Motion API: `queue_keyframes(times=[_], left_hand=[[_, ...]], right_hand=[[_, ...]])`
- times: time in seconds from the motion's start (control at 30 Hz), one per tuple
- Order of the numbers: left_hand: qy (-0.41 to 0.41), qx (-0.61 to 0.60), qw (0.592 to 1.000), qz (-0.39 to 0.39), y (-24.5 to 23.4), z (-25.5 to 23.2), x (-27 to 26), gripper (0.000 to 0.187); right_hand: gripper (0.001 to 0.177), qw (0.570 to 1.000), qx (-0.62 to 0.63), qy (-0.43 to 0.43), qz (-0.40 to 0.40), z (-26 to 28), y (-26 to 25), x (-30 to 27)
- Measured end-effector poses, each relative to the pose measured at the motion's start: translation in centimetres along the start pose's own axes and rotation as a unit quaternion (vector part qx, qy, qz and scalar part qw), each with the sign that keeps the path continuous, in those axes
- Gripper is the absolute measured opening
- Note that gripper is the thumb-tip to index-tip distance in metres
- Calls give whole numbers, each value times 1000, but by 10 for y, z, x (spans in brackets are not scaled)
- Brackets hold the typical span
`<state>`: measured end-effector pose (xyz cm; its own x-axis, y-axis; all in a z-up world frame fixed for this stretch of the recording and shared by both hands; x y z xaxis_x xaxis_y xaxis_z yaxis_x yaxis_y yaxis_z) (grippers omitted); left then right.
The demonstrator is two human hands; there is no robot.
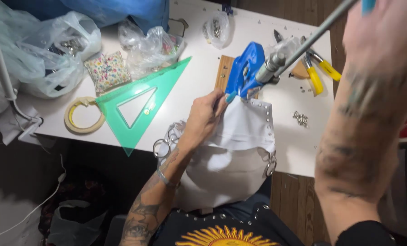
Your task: Attaching metal eyelets and rings to a white fabric piece using a manual hand press and pliers
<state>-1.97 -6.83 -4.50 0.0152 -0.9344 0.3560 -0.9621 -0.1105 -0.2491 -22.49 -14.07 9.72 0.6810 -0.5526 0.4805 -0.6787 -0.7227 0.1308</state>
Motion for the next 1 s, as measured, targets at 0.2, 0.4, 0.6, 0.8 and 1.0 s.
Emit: queue_keyframes(times=[0.2,0.4,0.6,0.8,1.0], left_hand=[[14,-1,1000,-9,-4,-3,2,19],[-27,-4,1000,-3,-5,-1,3,21],[-36,11,999,2,-3,4,7,24],[-50,12,999,11,0,9,7,25],[-41,8,999,9,0,6,7,24]], right_hand=[[25,241,805,524,-141,-81,-96,7],[47,257,808,495,-188,-72,-124,-6],[46,220,732,543,-349,-82,-171,-40],[49,302,714,536,-335,-87,-184,-30],[48,332,712,537,-308,-86,-185,-34]])
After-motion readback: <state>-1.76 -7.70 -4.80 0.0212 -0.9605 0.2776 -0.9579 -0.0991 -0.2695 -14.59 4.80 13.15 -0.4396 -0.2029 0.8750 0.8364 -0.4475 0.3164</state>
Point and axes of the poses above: each hand's wrist, its own x-axis towards the middle knuckle, its own y-axis out of the palm, z = x × y, the point moved 9 cm from there along x, towards the middle knuckle, and after that the axes turned 12 degrees about -z, right-handed, at the moved point
